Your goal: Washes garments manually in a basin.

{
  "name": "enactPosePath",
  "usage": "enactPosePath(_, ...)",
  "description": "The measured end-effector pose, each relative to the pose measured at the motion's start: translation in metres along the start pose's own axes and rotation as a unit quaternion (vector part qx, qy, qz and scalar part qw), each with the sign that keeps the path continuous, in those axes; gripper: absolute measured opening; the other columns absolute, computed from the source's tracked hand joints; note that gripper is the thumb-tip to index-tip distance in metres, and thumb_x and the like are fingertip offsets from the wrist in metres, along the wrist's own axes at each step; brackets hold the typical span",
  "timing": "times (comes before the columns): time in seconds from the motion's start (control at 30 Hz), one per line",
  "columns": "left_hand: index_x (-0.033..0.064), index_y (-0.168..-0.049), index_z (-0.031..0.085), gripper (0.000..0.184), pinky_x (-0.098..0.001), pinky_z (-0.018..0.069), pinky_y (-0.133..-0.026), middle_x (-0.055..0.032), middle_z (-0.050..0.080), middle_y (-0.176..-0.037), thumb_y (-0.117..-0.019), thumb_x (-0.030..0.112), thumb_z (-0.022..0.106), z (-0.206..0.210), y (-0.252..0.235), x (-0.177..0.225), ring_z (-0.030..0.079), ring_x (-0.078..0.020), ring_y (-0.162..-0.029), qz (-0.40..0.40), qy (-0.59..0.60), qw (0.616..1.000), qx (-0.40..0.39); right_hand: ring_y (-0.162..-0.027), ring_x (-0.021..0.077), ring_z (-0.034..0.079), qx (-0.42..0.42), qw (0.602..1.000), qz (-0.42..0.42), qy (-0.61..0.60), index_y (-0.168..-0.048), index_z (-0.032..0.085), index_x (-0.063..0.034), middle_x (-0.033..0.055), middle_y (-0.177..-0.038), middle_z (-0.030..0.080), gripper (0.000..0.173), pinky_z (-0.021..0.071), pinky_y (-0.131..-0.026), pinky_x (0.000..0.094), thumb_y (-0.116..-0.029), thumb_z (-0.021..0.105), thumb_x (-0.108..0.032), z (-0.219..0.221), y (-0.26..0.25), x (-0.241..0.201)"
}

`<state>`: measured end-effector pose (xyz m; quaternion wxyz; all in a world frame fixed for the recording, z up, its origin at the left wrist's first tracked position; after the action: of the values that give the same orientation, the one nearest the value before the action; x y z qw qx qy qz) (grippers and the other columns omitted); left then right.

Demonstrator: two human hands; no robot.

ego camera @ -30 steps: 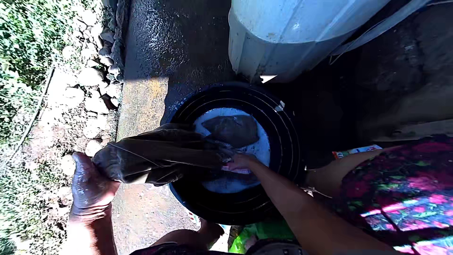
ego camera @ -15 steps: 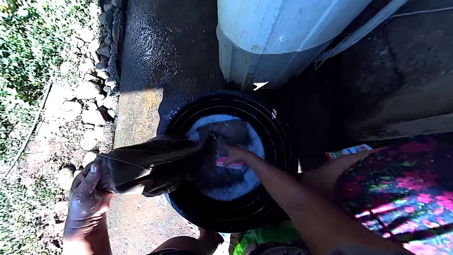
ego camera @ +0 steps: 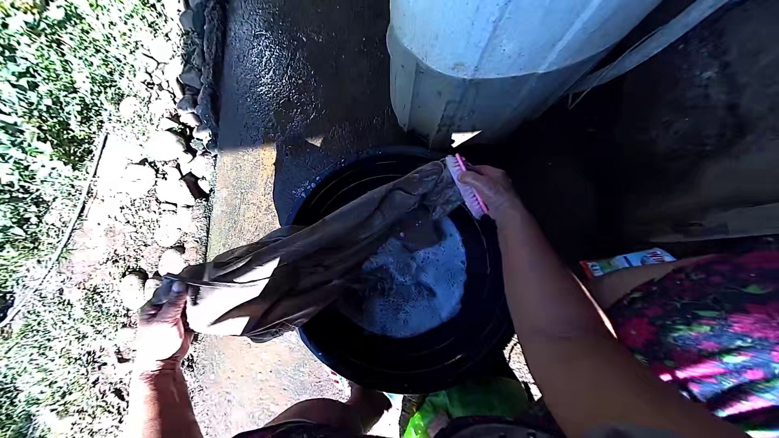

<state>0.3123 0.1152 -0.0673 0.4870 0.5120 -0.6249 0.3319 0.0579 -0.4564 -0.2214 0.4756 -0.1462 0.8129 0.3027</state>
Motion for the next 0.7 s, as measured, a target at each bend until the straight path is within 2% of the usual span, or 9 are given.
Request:
enactPosePath(0.07, -0.0006, -0.118, 0.061, 0.021, -0.0196, 0.0520, -0.082, 0.0024, 0.065, -0.097, -0.1045, 0.013, 0.052, 0.015, 0.011, -0.048, 0.060, 0.0030, -0.085, -0.125, -0.146, 0.980, -0.059, -0.123, 0.0492, 0.057, -0.052, 0.992, 0.016, 0.112, -0.154, 0.041, -0.0008, 0.0333, -0.136, 0.057, 0.078, 0.0424, -0.104, 0.0690, -0.0902, 0.078, -0.027, 0.008, -0.001, 0.005)
enactPosePath(0.1, -0.0037, -0.125, 0.060, 0.027, -0.0238, 0.0513, -0.084, -0.0036, 0.065, -0.103, -0.1065, 0.015, 0.050, 0.022, 0.016, -0.075, 0.059, -0.0010, -0.087, -0.173, -0.178, 0.963, -0.102, -0.119, 0.0496, 0.060, -0.099, 0.986, 0.016, 0.132, -0.155, 0.038, -0.0027, 0.0335, -0.134, 0.058, 0.081, 0.0457, -0.101, 0.0687, -0.0896, 0.079, -0.025, 0.021, 0.004, 0.015)
enactPosePath(0.2, -0.0014, -0.131, 0.058, 0.033, -0.0307, 0.0546, -0.087, -0.0087, 0.067, -0.109, -0.1098, 0.021, 0.046, 0.032, 0.029, -0.122, 0.065, -0.0078, -0.092, -0.250, -0.161, 0.946, -0.129, -0.112, 0.0409, 0.064, -0.237, 0.958, 0.056, 0.150, -0.142, 0.053, 0.0017, 0.0293, -0.127, 0.063, 0.060, 0.0502, -0.099, 0.0570, -0.0910, 0.078, -0.017, 0.076, 0.034, 0.083)
enactPosePath(0.37, 0.0043, -0.132, 0.054, 0.038, -0.0314, 0.0574, -0.080, -0.0052, 0.067, -0.102, -0.1123, 0.031, 0.036, 0.035, 0.032, -0.124, 0.067, -0.0106, -0.088, -0.303, -0.057, 0.950, -0.047, -0.140, 0.0508, 0.043, -0.030, 0.957, 0.107, 0.269, -0.149, 0.040, 0.0111, 0.0364, -0.149, 0.045, 0.075, 0.0327, -0.118, 0.0616, -0.0895, 0.075, -0.019, 0.105, 0.102, 0.197)
enactPosePath(0.43, 0.0039, -0.132, 0.054, 0.038, -0.0325, 0.0570, -0.079, -0.0062, 0.066, -0.100, -0.1124, 0.032, 0.036, 0.036, 0.032, -0.128, 0.066, -0.0124, -0.086, -0.315, -0.032, 0.948, -0.028, -0.132, 0.0403, 0.055, -0.065, 0.973, 0.174, 0.134, -0.146, 0.044, 0.0087, 0.0306, -0.141, 0.055, 0.066, 0.0440, -0.111, 0.0533, -0.0918, 0.073, -0.015, 0.143, 0.135, 0.210)
enactPosePath(0.5, 0.0057, -0.126, 0.056, 0.035, -0.0309, 0.0577, -0.074, -0.0042, 0.067, -0.093, -0.1118, 0.032, 0.038, 0.034, 0.033, -0.136, 0.067, -0.0114, -0.081, -0.327, -0.008, 0.945, -0.014, -0.103, 0.0231, 0.064, -0.222, 0.935, 0.254, -0.112, -0.141, 0.050, 0.0009, 0.0180, -0.120, 0.064, 0.047, 0.0544, -0.090, 0.0415, -0.0983, 0.063, -0.014, 0.205, 0.170, 0.187)
enactPosePath(0.57, 0.0079, -0.119, 0.059, 0.034, -0.0301, 0.0576, -0.069, -0.0024, 0.067, -0.087, -0.1111, 0.034, 0.039, 0.036, 0.034, -0.142, 0.066, -0.0108, -0.075, -0.341, 0.011, 0.940, -0.005, -0.081, 0.0126, 0.066, -0.409, 0.844, 0.210, -0.275, -0.132, 0.053, -0.0034, 0.0058, -0.098, 0.067, 0.050, 0.0585, -0.073, 0.0332, -0.0875, 0.059, -0.025, 0.271, 0.201, 0.113)
enactPosePath(0.63, 0.0074, -0.118, 0.062, 0.041, -0.0339, 0.0582, -0.073, -0.0042, 0.069, -0.091, -0.1111, 0.039, 0.036, 0.040, 0.038, -0.145, 0.067, -0.0133, -0.080, -0.365, 0.007, 0.931, -0.015, -0.092, 0.0073, 0.067, -0.492, 0.808, 0.067, -0.316, -0.130, 0.059, 0.0015, 0.0049, -0.108, 0.071, 0.050, 0.0562, -0.083, 0.0263, -0.0866, 0.063, -0.023, 0.317, 0.239, 0.008)
enactPosePath(0.7, 0.0055, -0.113, 0.060, 0.036, -0.0297, 0.0551, -0.068, -0.0028, 0.065, -0.087, -0.1120, 0.031, 0.035, 0.045, 0.046, -0.133, 0.063, -0.0097, -0.075, -0.358, -0.037, 0.933, -0.006, -0.121, 0.0252, 0.062, -0.430, 0.850, -0.178, -0.247, -0.135, 0.060, 0.0099, 0.0237, -0.132, 0.064, 0.048, 0.0490, -0.107, 0.0359, -0.0943, 0.066, -0.014, 0.345, 0.273, -0.078)
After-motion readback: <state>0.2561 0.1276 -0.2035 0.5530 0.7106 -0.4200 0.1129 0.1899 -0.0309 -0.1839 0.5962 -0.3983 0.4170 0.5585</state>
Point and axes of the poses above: each hand's wrist, its own y-axis away from the middle knuckle, its own z-axis out of the palm, x = y × z, the point moved 10 cm from there along -y, towards the middle knuckle
